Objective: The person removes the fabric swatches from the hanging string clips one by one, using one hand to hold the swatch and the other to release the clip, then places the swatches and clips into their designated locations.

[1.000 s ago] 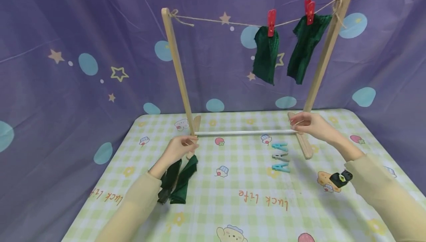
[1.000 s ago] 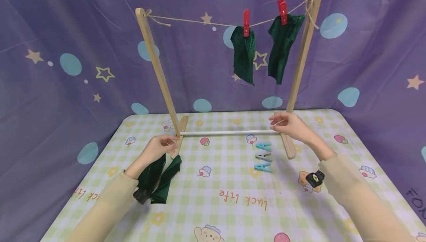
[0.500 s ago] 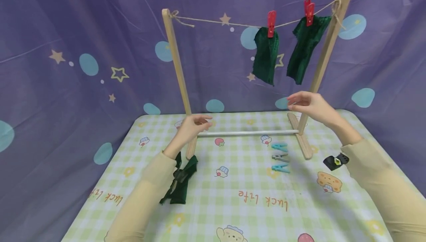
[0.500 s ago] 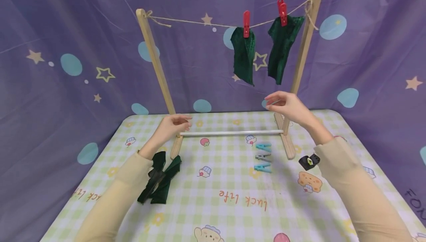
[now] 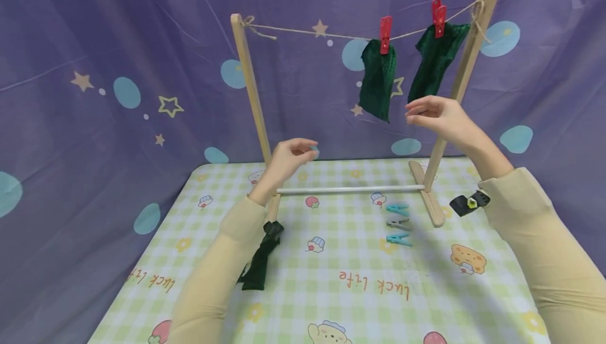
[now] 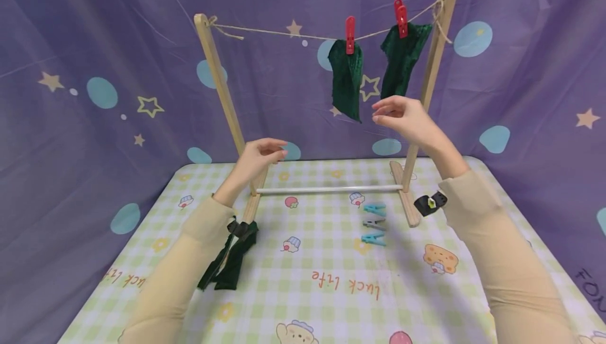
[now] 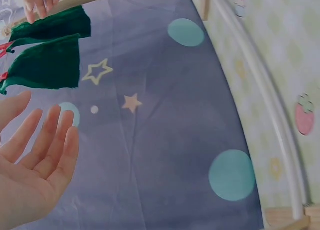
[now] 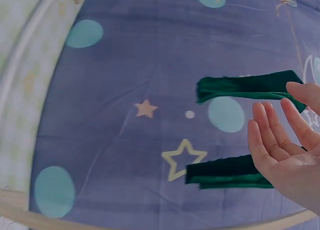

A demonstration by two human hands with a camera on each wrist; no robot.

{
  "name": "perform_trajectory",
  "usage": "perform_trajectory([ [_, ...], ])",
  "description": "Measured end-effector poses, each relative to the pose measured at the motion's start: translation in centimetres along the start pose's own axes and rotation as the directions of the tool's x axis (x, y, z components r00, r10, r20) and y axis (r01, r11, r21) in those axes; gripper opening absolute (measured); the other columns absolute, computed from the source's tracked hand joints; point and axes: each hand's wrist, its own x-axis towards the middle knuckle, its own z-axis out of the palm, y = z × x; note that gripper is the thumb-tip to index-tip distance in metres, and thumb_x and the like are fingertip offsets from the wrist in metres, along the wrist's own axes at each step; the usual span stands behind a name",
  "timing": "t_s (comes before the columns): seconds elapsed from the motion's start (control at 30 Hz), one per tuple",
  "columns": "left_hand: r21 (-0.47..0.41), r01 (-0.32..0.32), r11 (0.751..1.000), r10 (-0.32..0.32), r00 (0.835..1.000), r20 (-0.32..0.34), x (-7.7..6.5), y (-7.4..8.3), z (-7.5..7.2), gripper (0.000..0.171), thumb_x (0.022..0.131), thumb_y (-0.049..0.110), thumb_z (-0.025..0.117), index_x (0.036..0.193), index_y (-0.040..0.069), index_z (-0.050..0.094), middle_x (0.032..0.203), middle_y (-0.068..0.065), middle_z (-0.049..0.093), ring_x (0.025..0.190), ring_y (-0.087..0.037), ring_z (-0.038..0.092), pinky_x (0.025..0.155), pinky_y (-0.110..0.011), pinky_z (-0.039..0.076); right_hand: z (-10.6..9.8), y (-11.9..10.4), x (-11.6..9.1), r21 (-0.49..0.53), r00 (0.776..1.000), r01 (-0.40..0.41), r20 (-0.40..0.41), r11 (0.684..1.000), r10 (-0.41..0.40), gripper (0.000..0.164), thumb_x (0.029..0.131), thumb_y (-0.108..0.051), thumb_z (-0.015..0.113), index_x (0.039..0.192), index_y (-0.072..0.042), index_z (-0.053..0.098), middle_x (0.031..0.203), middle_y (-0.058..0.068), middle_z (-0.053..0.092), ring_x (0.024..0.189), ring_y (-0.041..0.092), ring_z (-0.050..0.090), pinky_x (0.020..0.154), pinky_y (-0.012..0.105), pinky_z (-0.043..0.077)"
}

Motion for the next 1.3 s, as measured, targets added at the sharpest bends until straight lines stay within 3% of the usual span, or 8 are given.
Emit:
perform_trajectory([
  [0.2,-0.012,-0.014,1.0,0.014,0.999,-0.032,1.6,1.5,0.7,0.03,0.083,0.027,0.063,0.11,0.015,0.062,0.095,-0.002,0.064,0.083,-0.014,0.058,0.074,-0.031,0.047,-0.3,-1.5,1.2,0.091,0.999,0.023,-0.046,0.996,-0.019,0.025,0.084,-0.023,0.062,0.107,-0.012,0.059,0.091,-0.01,0.062,0.082,0.002,0.058,0.071,0.012,0.043],
  [0.63,-0.026,-0.097,0.995,0.093,0.99,-0.106,5.0,4.4,2.1,0.029,0.083,0.023,0.063,0.109,0.011,0.063,0.098,-0.005,0.064,0.087,-0.013,0.059,0.074,-0.026,0.047,-0.9,-4.4,3.6,0.277,0.977,0.118,-0.204,0.954,-0.062,0.017,0.082,-0.012,0.064,0.099,-0.011,0.062,0.087,-0.004,0.063,0.078,0.009,0.059,0.071,0.012,0.046],
  [0.87,-0.026,-0.139,0.99,0.133,0.978,-0.159,6.7,5.2,2.4,0.029,0.083,0.02,0.063,0.109,0.008,0.062,0.098,-0.007,0.065,0.084,-0.014,0.06,0.071,-0.023,0.047,-1.1,-6.0,4.8,0.417,0.966,0.157,-0.254,0.895,-0.051,0.015,0.081,-0.006,0.063,0.096,-0.007,0.063,0.085,0.002,0.063,0.079,0.012,0.059,0.07,0.013,0.047],
  [1.3,-0.055,-0.193,0.98,0.181,0.969,-0.168,9.2,7.0,2.9,0.033,0.083,0.017,0.063,0.113,0.004,0.059,0.104,-0.011,0.063,0.094,-0.015,0.059,0.079,-0.019,0.046,-1.6,-8.2,6.9,0.34,0.942,0.124,-0.337,0.932,-0.002,0.026,0.081,-0.011,0.064,0.106,-0.003,0.061,0.094,0.001,0.061,0.09,0.012,0.056,0.083,0.018,0.045],
])
